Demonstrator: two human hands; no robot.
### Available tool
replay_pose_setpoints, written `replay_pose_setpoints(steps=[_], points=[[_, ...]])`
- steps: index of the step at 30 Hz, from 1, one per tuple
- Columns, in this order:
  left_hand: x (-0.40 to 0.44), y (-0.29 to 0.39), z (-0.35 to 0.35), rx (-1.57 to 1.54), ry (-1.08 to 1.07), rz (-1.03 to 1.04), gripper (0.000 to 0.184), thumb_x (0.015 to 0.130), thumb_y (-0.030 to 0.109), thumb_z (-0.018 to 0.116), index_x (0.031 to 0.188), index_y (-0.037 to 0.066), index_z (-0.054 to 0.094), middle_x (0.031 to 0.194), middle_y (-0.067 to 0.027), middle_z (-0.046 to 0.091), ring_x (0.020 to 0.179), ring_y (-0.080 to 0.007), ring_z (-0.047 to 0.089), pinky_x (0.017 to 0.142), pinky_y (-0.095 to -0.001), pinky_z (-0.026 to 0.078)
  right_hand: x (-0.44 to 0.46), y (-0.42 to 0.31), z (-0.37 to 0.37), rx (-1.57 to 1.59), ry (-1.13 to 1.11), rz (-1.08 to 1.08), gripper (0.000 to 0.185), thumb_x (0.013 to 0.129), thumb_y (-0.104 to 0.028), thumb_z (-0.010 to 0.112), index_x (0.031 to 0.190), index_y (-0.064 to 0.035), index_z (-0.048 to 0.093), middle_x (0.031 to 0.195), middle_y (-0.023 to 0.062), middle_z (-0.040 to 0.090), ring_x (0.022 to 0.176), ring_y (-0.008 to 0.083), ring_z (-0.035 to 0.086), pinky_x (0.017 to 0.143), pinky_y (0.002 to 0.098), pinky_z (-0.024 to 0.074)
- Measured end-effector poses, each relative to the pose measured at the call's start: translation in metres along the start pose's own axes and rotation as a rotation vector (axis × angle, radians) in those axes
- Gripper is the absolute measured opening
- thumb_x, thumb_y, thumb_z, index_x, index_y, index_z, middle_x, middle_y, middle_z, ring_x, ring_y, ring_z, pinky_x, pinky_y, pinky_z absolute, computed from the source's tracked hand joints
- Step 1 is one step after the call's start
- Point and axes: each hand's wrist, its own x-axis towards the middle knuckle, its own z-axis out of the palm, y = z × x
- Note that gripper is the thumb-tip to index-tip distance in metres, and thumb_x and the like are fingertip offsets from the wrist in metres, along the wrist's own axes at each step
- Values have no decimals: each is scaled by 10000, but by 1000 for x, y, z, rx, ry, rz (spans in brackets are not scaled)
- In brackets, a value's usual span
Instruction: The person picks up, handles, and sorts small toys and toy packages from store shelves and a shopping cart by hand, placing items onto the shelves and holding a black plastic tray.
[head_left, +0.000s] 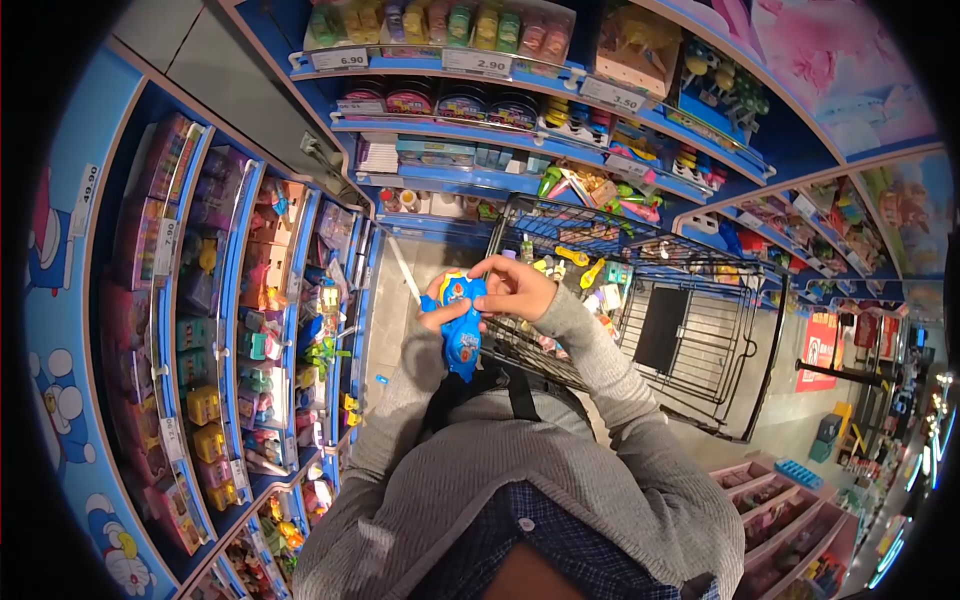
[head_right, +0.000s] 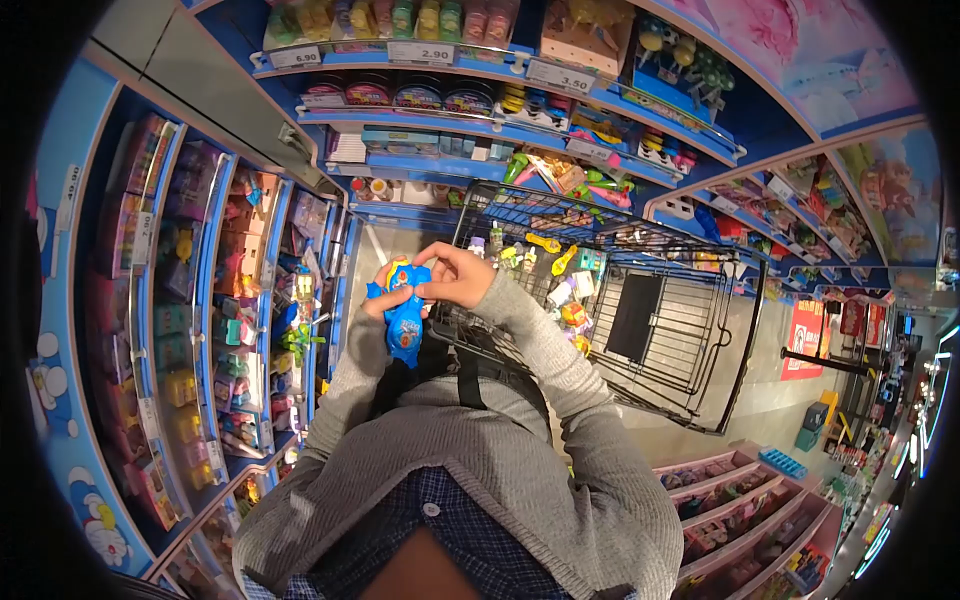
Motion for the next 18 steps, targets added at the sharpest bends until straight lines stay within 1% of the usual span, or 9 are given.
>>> replay_pose_setpoints(steps=[2,6,8,10,12,14,16,17,18], points=[[-2,-2,5,4,14,-11,567,754,43,569,1228,84,261,937,-178,535,735,-272,595,596,-356,530,-2,14,-1,18,42,-71,358,744,-53,609,1064,-11,454,664,-40,475,600,22,450,531,160,366],[-2,-9,6,25,20,-16,563,760,51,576,1227,87,264,941,-179,534,743,-272,593,602,-355,529,-7,22,-3,54,72,-43,350,732,-30,616,1047,-11,466,667,-41,462,597,22,440,533,161,367],[-3,-12,8,70,13,-11,547,775,87,554,1234,100,258,951,-172,532,750,-263,592,608,-336,519,-8,24,-6,57,18,-50,290,740,-30,605,988,12,460,703,31,549,625,77,541,579,201,448],[-4,-12,11,113,5,-6,532,790,122,533,1242,112,253,960,-165,530,758,-254,590,613,-317,508,-10,24,-8,71,15,-64,279,740,-33,607,974,11,463,703,30,549,628,76,541,580,196,445],[-5,-11,13,16,-18,-46,531,796,121,544,1237,86,250,968,-184,526,772,-283,594,612,-356,527,-12,24,-12,82,7,-80,268,739,-35,608,961,10,465,702,28,548,631,74,541,580,192,443],[-5,-11,13,36,-25,-75,539,799,137,538,1245,90,239,979,-186,522,779,-287,594,606,-353,527,-15,28,-19,185,107,-17,237,744,-46,608,933,-3,473,721,44,563,631,88,549,568,197,448],[-3,-12,8,53,-32,-101,547,801,152,533,1252,94,228,989,-188,519,787,-290,594,599,-350,528,-21,27,-27,251,154,-12,227,746,-51,608,922,-12,470,728,51,567,629,97,554,559,205,454],[-2,-13,4,17,-93,-103,560,793,144,537,1257,102,224,997,-189,516,789,-292,593,587,-348,527,-24,28,-31,318,205,-4,217,748,-56,608,910,-21,468,735,58,571,626,107,559,550,212,459],[0,-14,0,-21,-155,-106,574,785,137,540,1261,110,220,1005,-190,513,791,-293,593,574,-346,526,-26,30,-34,355,216,-65,202,754,-58,602,895,-34,458,750,73,577,618,122,565,537,227,468]])
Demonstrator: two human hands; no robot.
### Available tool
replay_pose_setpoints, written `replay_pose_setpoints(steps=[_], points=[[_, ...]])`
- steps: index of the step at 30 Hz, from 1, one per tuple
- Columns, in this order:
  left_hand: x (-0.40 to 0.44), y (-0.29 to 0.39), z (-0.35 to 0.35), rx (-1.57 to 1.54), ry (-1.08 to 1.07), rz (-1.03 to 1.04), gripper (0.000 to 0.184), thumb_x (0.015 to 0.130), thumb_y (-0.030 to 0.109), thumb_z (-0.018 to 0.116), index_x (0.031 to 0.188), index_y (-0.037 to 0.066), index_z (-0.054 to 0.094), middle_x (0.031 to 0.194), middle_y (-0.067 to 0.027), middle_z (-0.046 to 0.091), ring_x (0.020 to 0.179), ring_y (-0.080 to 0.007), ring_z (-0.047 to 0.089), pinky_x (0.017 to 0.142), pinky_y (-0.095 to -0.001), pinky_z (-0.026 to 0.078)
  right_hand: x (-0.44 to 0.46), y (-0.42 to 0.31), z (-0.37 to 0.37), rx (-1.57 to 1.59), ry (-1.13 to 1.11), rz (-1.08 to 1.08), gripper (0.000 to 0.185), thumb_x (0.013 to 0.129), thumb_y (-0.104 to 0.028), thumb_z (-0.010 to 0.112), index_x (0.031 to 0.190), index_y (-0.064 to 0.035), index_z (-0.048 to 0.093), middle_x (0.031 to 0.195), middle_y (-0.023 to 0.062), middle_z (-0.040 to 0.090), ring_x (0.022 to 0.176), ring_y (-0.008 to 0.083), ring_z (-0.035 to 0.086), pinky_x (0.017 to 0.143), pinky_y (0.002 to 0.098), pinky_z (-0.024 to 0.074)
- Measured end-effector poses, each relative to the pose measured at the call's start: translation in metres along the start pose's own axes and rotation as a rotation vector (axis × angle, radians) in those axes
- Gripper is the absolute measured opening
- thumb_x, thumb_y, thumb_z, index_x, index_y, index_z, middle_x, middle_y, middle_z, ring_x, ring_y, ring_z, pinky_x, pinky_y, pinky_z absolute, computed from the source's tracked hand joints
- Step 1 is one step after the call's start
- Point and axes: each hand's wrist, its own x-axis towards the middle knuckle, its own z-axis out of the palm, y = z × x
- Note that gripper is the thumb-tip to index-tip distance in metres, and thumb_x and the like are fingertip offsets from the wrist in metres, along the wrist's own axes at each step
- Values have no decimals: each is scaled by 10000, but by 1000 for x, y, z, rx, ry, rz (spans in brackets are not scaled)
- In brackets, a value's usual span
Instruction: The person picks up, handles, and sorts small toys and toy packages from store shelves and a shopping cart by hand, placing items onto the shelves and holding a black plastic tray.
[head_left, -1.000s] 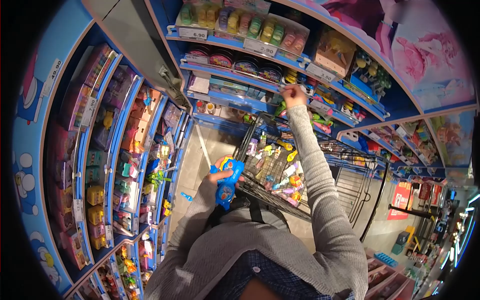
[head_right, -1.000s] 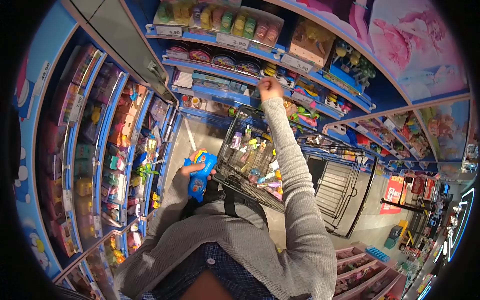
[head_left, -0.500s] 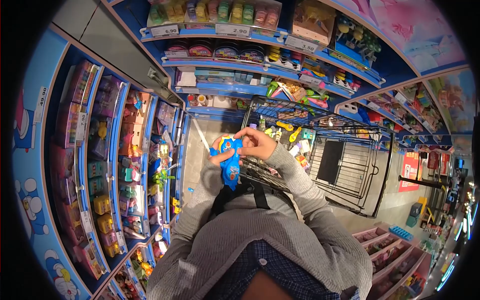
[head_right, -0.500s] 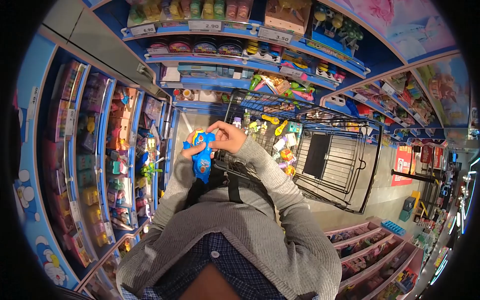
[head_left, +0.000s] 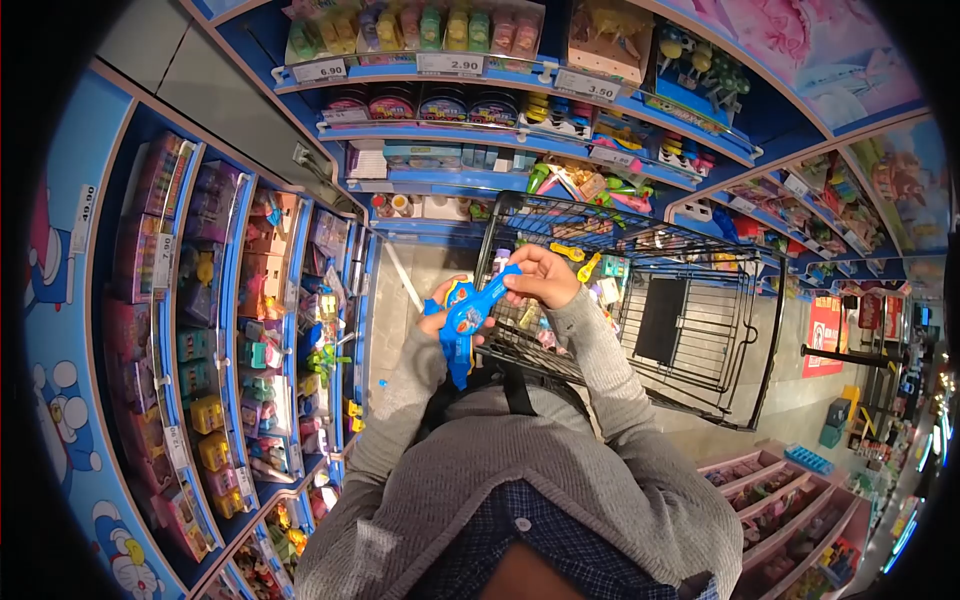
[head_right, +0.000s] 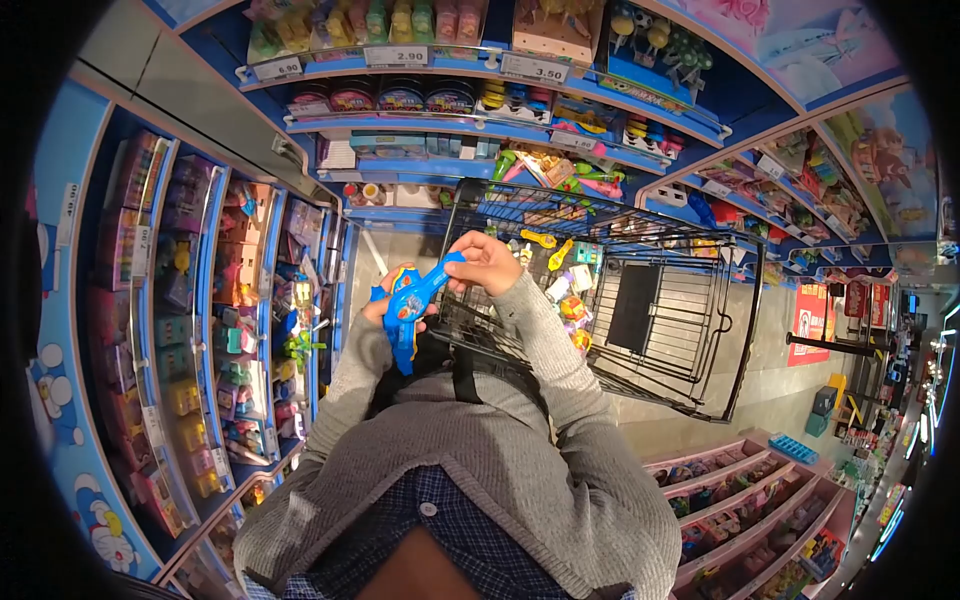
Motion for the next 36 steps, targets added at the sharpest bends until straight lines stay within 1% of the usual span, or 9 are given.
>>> replay_pose_setpoints(steps=[7,12,15,17,21,24,29,33,36], points=[[2,0,-6,-66,75,-58,517,790,119,510,1242,170,264,1007,-195,513,695,-276,595,504,-339,511,-20,5,2,-116,52,-97,229,742,-10,584,944,-37,478,773,26,553,695,88,557,606,202,454],[10,-8,-5,-22,78,66,425,807,99,489,1193,160,322,951,-173,539,542,-236,559,442,-332,493,-36,-4,28,-636,26,-259,288,692,-25,607,972,-31,545,784,33,568,725,121,541,656,253,434],[6,-10,9,85,168,81,416,801,72,488,1181,147,336,904,-170,542,529,-227,558,424,-328,491,-36,0,37,-1187,61,-618,304,678,-62,617,974,-37,549,818,75,560,751,218,537,676,305,429],[4,-10,15,98,218,72,416,795,67,486,1179,134,340,832,-163,541,517,-222,556,425,-329,495,-37,2,43,-1117,64,-593,304,674,-71,615,970,-39,551,858,105,545,794,281,513,697,323,418],[5,-14,10,77,144,154,451,780,60,491,1193,110,317,760,-156,540,504,-217,550,418,-322,491,-37,8,46,-881,62,-549,366,730,-54,576,1081,-50,472,892,85,537,809,208,528,713,307,419],[4,-11,14,82,190,97,484,772,61,503,1206,112,296,870,-175,530,530,-206,545,437,-321,484,-27,27,37,-237,142,-431,468,745,-19,555,1174,-56,368,919,64,530,798,145,522,682,281,425],[0,-11,17,88,230,79,502,764,65,518,1209,111,292,970,-185,504,543,-198,535,460,-328,479,-4,3,-18,-97,257,-316,497,735,-4,558,1176,-71,338,902,23,525,759,85,498,659,221,414],[-5,-14,8,55,238,93,504,757,62,515,1208,115,295,964,-181,507,544,-201,533,453,-322,475,32,-10,-62,-182,455,-331,409,798,-171,561,1164,-105,391,659,-1,474,431,77,407,376,228,338],[-11,-12,6,56,275,105,502,756,65,512,1206,123,298,965,-176,507,547,-201,532,450,-317,472,50,-34,-76,87,446,-253,402,854,-379,420,1172,-132,413,552,-20,389,396,71,346,344,220,289]])
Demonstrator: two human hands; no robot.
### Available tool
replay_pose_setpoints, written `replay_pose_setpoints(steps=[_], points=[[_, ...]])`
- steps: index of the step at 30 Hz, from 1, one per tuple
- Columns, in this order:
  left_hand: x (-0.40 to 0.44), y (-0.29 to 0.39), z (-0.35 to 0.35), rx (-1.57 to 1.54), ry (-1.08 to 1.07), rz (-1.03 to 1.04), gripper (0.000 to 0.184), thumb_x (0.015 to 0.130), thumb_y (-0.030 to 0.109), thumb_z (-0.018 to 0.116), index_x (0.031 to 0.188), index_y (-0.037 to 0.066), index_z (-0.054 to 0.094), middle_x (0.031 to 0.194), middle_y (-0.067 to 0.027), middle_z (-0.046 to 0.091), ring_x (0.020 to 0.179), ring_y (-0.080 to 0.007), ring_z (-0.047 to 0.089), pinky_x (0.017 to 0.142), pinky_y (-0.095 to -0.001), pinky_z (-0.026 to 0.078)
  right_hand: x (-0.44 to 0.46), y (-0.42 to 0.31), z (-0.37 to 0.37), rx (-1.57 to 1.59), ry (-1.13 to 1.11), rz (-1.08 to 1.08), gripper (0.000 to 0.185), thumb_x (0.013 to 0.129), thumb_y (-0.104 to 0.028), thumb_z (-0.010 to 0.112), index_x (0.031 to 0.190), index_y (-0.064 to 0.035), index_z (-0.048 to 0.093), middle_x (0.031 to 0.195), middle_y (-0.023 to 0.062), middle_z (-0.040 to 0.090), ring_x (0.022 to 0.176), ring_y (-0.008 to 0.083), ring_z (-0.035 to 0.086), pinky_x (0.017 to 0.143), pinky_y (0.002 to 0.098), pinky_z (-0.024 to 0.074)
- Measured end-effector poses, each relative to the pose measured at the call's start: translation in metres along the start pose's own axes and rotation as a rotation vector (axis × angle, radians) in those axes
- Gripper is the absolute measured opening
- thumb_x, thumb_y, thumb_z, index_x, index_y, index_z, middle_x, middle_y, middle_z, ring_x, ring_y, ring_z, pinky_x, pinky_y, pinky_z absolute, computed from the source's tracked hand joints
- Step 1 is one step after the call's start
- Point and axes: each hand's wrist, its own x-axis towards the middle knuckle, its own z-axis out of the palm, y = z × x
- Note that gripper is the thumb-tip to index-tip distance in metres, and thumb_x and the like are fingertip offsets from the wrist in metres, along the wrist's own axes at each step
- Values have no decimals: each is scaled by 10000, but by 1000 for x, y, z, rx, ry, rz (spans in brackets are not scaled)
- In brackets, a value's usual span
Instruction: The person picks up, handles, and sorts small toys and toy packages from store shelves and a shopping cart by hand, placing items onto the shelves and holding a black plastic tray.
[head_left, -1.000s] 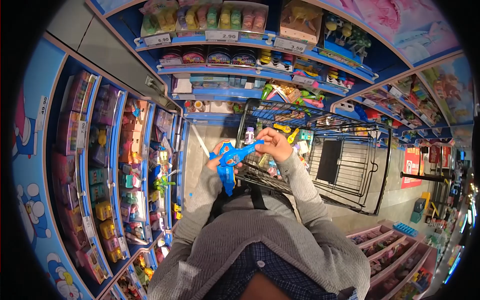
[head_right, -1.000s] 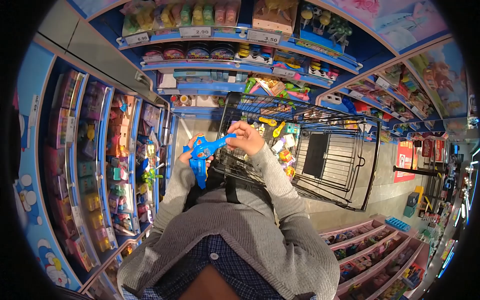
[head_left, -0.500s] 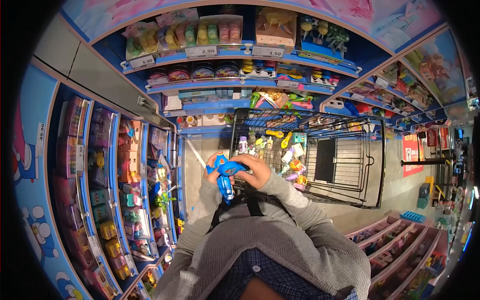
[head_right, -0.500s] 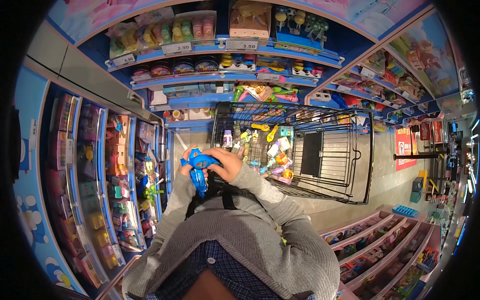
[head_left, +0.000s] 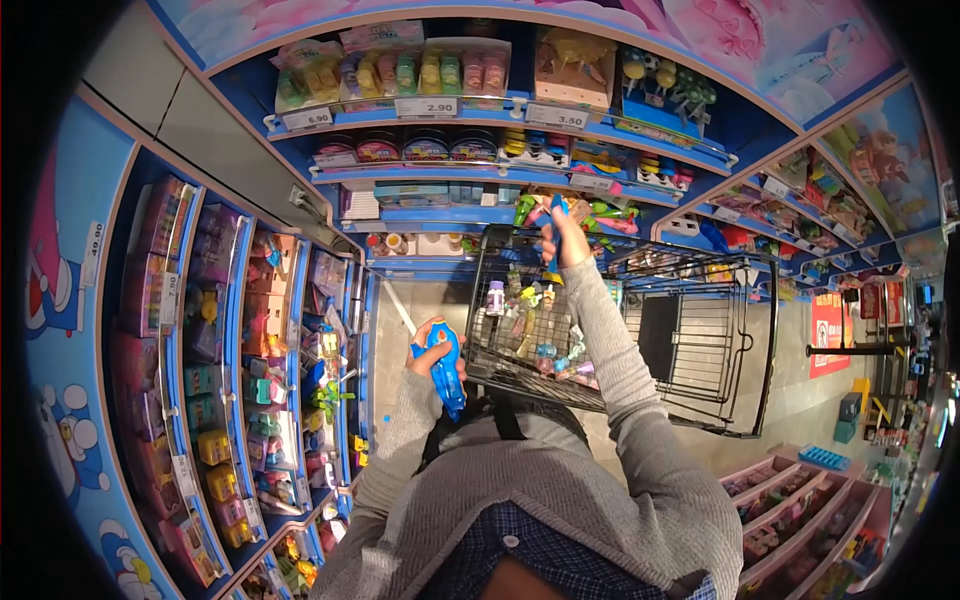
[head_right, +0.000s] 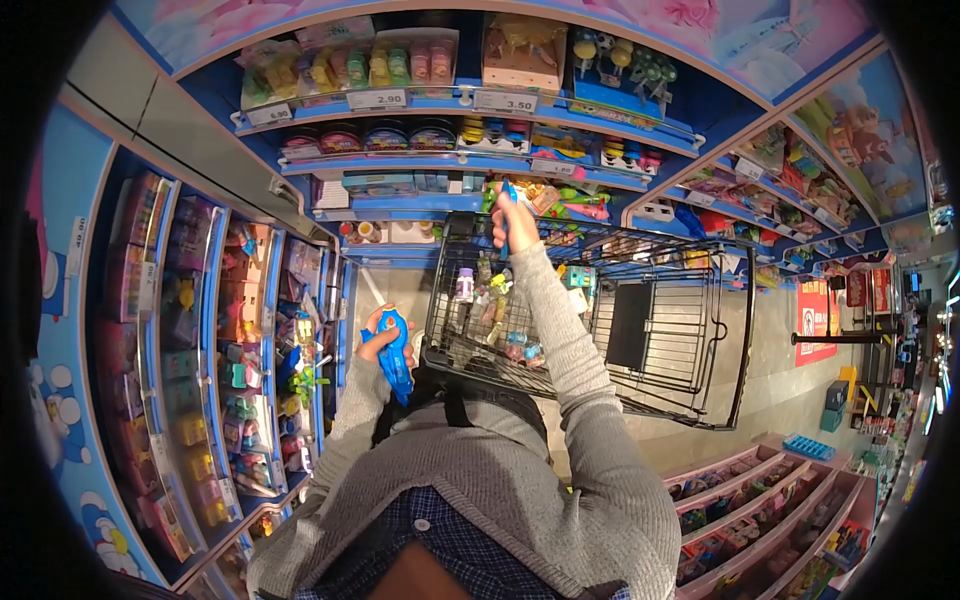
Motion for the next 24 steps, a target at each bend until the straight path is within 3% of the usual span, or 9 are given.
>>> replay_pose_setpoints(steps=[4,8,10,11,13,18,24], points=[[-6,4,-6,-29,35,5,494,756,72,511,1201,135,307,962,-164,509,546,-197,531,448,-314,469,32,-10,-1,178,-43,-65,392,861,-401,369,1143,-144,460,595,-7,443,447,101,392,399,240,342],[-7,5,-12,-58,36,9,497,754,66,511,1201,137,307,968,-157,508,549,-195,530,445,-314,468,68,-3,-19,-102,76,-304,201,805,-169,547,966,-62,494,697,10,533,523,69,449,457,214,376],[-6,1,-17,-106,53,38,497,753,65,510,1201,139,308,977,-153,504,552,-195,530,445,-315,468,77,-5,-13,-97,185,-440,222,741,-29,604,914,-48,466,727,13,543,560,53,460,514,198,390],[-6,0,-20,-112,55,40,497,753,65,510,1201,139,308,977,-153,504,552,-195,530,445,-315,468,82,-8,-15,-102,181,-438,222,741,-29,604,914,-48,466,727,13,543,560,53,460,514,198,390],[-6,-1,-24,-115,75,41,494,751,63,511,1197,138,313,983,-154,501,553,-197,529,449,-320,468,88,-14,-19,-373,238,-708,231,729,-5,602,899,-54,453,728,10,546,629,82,508,546,223,420],[-13,5,-21,-108,83,39,496,746,80,519,1196,135,317,975,-154,506,568,-197,528,469,-319,466,89,-38,-12,-868,304,-793,178,758,-6,552,898,-36,445,781,68,568,731,127,564,619,249,444],[-15,9,-18,-68,104,40,505,735,113,528,1195,119,318,974,-153,515,586,-182,531,496,-301,466,104,-33,-9,-1128,283,-882,176,745,16,539,881,-59,456,897,98,597,802,241,589,664,286,451]])
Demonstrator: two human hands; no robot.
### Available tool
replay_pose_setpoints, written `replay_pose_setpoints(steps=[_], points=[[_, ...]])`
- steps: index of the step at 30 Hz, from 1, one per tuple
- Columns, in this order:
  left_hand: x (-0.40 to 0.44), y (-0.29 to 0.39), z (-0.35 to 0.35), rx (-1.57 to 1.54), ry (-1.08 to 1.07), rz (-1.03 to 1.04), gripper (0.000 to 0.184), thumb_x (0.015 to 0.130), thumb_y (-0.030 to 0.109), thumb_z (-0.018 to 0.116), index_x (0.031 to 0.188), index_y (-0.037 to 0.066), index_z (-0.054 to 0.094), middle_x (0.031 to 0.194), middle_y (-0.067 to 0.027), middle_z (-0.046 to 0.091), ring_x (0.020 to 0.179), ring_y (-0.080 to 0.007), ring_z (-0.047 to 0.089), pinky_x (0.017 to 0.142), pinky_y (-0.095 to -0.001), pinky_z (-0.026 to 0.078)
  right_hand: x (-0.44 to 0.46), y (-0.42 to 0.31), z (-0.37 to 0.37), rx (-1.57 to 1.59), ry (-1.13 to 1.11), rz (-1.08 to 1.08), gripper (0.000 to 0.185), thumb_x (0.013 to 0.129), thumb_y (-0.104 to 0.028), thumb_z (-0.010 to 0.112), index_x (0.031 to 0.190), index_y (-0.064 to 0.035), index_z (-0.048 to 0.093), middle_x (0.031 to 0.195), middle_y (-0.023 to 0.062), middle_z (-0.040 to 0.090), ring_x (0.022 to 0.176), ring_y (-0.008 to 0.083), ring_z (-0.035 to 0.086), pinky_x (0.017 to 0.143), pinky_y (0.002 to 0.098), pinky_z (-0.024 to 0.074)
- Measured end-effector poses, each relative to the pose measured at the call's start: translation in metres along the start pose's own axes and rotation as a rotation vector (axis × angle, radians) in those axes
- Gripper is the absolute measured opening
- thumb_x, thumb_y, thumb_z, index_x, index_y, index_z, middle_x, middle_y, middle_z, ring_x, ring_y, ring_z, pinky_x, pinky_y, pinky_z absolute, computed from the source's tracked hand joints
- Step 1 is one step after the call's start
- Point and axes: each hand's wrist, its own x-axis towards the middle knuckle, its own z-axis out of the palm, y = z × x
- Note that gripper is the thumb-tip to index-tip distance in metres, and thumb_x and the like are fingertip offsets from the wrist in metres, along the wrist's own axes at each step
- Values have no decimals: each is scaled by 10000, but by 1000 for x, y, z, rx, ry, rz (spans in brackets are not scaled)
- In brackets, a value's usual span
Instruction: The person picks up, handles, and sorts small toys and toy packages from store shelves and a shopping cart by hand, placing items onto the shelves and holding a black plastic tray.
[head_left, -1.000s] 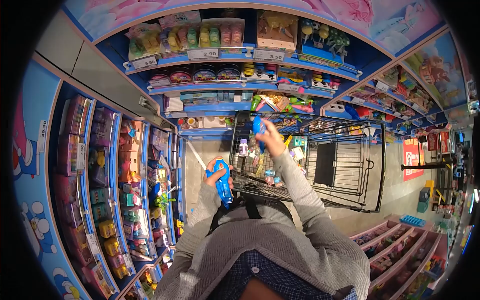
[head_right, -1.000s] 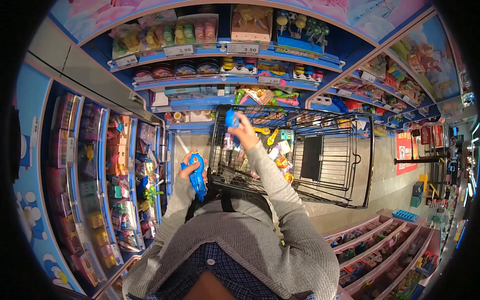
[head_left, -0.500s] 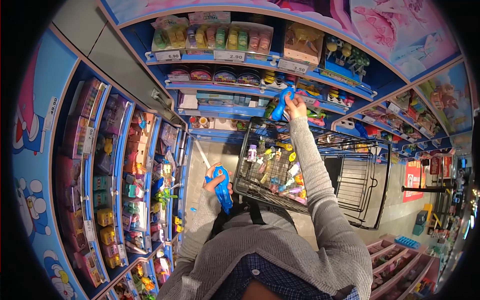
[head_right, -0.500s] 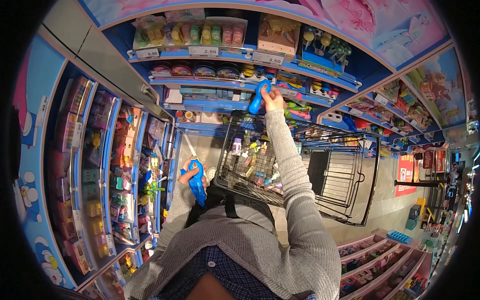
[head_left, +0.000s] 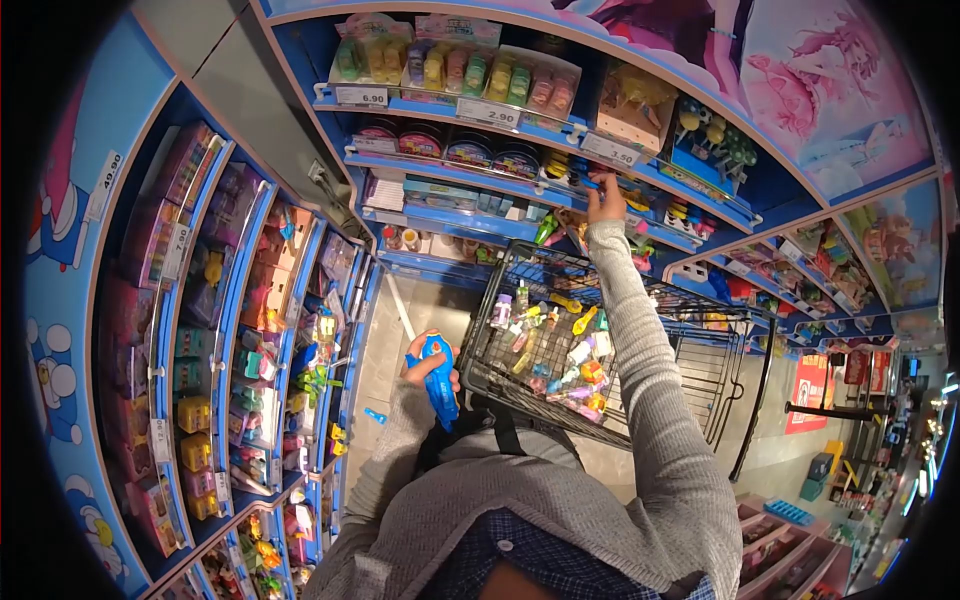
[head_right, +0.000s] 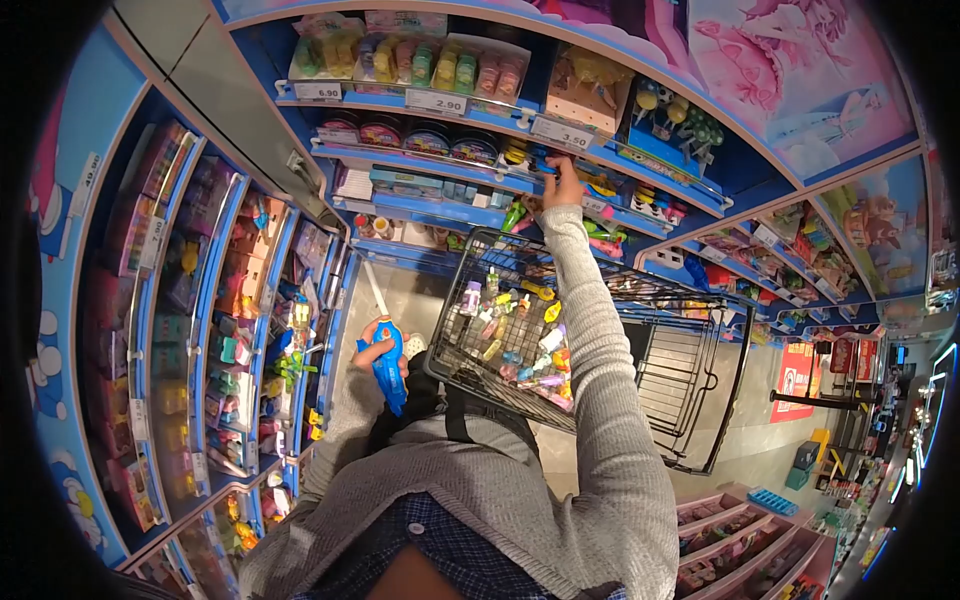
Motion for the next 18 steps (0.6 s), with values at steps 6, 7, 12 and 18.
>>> replay_pose_setpoints(steps=[6,7,12,18], points=[[3,-1,-5,21,-6,15,499,733,115,522,1190,105,321,970,-152,519,587,-178,532,500,-296,467,-2,-5,2,-264,28,-125,151,703,-25,580,838,-50,519,887,139,551,838,319,516,727,370,422],[4,-2,-6,13,-6,15,497,733,114,521,1189,105,323,965,-152,520,588,-178,532,499,-296,467,-3,-8,1,-210,39,-135,129,714,-52,580,837,-51,541,875,136,537,828,313,506,723,370,418],[4,-2,-5,-12,6,7,486,733,104,517,1182,101,331,947,-150,519,589,-182,527,502,-300,465,-4,-11,5,-101,36,-133,145,751,-129,573,872,-50,580,856,125,509,816,305,491,704,369,409],[1,1,-3,-25,18,0,474,734,96,512,1174,95,336,946,-151,516,592,-184,524,509,-305,464,12,-19,-2,-367,142,-337,192,764,-188,582,911,-66,575,830,118,531,817,292,488,730,375,410]])
